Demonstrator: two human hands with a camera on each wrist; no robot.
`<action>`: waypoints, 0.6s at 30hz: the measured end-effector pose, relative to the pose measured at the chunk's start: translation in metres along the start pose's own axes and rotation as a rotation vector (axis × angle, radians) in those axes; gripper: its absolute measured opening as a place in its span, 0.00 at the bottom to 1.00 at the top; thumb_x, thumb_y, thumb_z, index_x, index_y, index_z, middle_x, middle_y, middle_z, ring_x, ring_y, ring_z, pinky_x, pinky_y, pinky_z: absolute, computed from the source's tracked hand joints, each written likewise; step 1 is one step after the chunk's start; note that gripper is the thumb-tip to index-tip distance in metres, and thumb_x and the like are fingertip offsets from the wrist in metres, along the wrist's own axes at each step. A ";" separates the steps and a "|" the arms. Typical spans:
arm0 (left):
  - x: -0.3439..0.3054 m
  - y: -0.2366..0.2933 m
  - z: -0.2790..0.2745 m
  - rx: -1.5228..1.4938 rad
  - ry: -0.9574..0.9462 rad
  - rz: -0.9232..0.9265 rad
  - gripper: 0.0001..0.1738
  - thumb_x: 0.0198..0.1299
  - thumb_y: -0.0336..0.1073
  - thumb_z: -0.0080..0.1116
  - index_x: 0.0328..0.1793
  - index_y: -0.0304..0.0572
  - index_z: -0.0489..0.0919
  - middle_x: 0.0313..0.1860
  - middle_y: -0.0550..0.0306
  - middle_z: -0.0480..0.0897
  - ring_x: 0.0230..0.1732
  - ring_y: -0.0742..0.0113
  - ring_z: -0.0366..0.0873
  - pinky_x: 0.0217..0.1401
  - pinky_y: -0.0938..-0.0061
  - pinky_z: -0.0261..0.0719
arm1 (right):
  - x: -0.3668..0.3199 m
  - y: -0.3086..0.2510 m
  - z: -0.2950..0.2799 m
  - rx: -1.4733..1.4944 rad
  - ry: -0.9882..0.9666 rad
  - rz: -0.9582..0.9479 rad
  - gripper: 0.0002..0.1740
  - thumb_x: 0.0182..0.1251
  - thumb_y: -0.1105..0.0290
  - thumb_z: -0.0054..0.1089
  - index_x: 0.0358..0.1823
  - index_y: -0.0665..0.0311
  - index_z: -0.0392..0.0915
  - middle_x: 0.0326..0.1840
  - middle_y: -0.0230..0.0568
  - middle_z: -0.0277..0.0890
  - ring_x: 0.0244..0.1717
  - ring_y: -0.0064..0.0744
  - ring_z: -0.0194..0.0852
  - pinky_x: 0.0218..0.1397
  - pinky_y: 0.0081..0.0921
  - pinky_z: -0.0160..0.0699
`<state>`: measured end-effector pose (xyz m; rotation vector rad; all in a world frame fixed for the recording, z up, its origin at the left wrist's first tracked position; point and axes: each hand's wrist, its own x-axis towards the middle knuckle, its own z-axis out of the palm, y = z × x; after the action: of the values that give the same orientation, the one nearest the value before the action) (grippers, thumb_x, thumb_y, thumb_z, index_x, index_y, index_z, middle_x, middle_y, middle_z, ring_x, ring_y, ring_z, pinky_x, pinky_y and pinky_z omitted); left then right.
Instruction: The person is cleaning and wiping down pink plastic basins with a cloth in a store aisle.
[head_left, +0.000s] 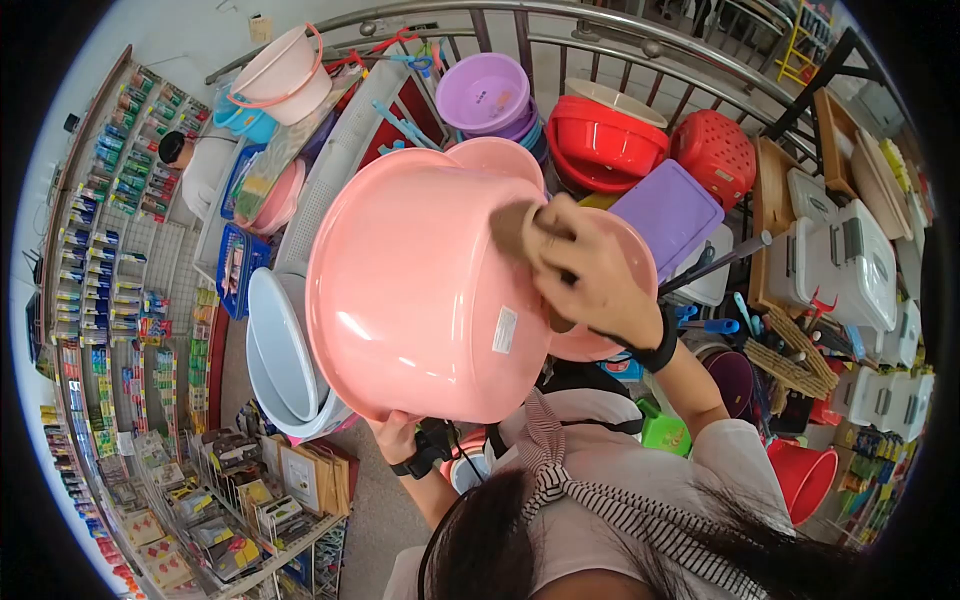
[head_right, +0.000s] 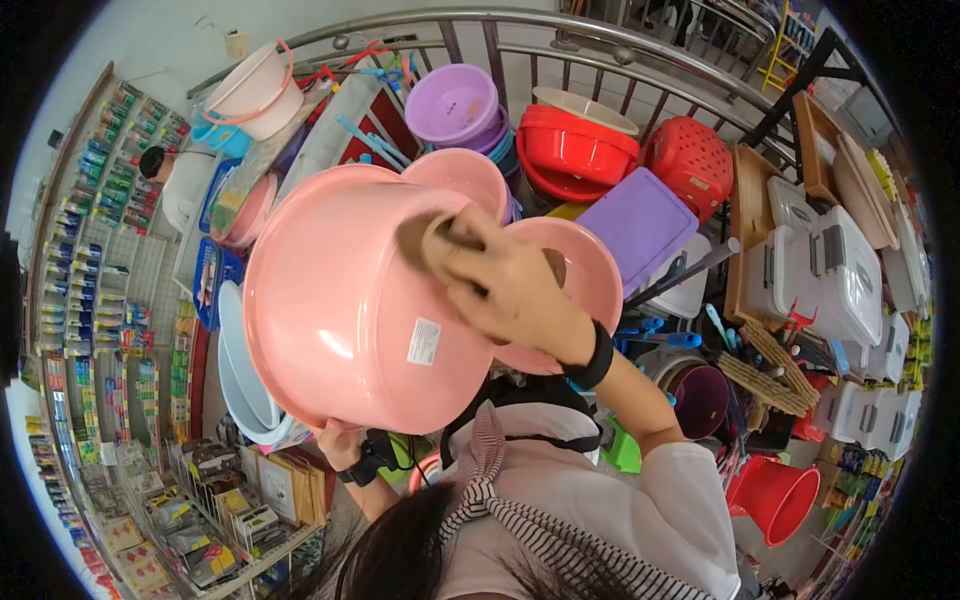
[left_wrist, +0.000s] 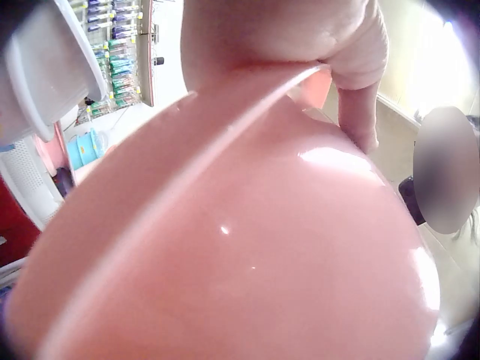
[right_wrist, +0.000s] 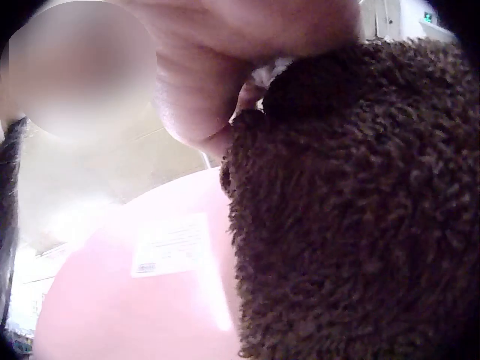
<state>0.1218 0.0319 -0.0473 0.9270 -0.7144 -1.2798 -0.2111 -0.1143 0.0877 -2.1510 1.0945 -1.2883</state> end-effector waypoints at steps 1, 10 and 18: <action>0.004 0.001 0.016 0.027 0.025 0.065 0.53 0.49 0.40 0.75 0.78 0.40 0.55 0.67 0.48 0.70 0.64 0.51 0.72 0.64 0.55 0.73 | -0.003 -0.012 0.001 -0.054 -0.037 -0.052 0.16 0.52 0.76 0.62 0.46 0.63 0.79 0.39 0.44 0.66 0.32 0.43 0.73 0.35 0.35 0.75; 0.003 0.015 0.039 0.080 0.022 0.124 0.59 0.46 0.44 0.80 0.78 0.39 0.52 0.63 0.48 0.73 0.55 0.58 0.78 0.52 0.67 0.80 | -0.001 0.012 0.005 0.053 0.068 0.140 0.23 0.54 0.77 0.59 0.55 0.64 0.77 0.42 0.47 0.67 0.34 0.48 0.71 0.38 0.35 0.75; 0.008 0.006 0.038 0.181 0.025 0.084 0.63 0.43 0.47 0.80 0.79 0.38 0.50 0.69 0.47 0.67 0.66 0.53 0.69 0.67 0.59 0.69 | -0.019 -0.038 0.008 0.005 -0.117 -0.048 0.22 0.54 0.78 0.57 0.53 0.62 0.79 0.42 0.43 0.68 0.34 0.45 0.74 0.38 0.34 0.76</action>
<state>0.0933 0.0179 -0.0245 1.0467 -0.8510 -1.1416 -0.1937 -0.0764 0.0985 -2.2307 0.9973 -1.1679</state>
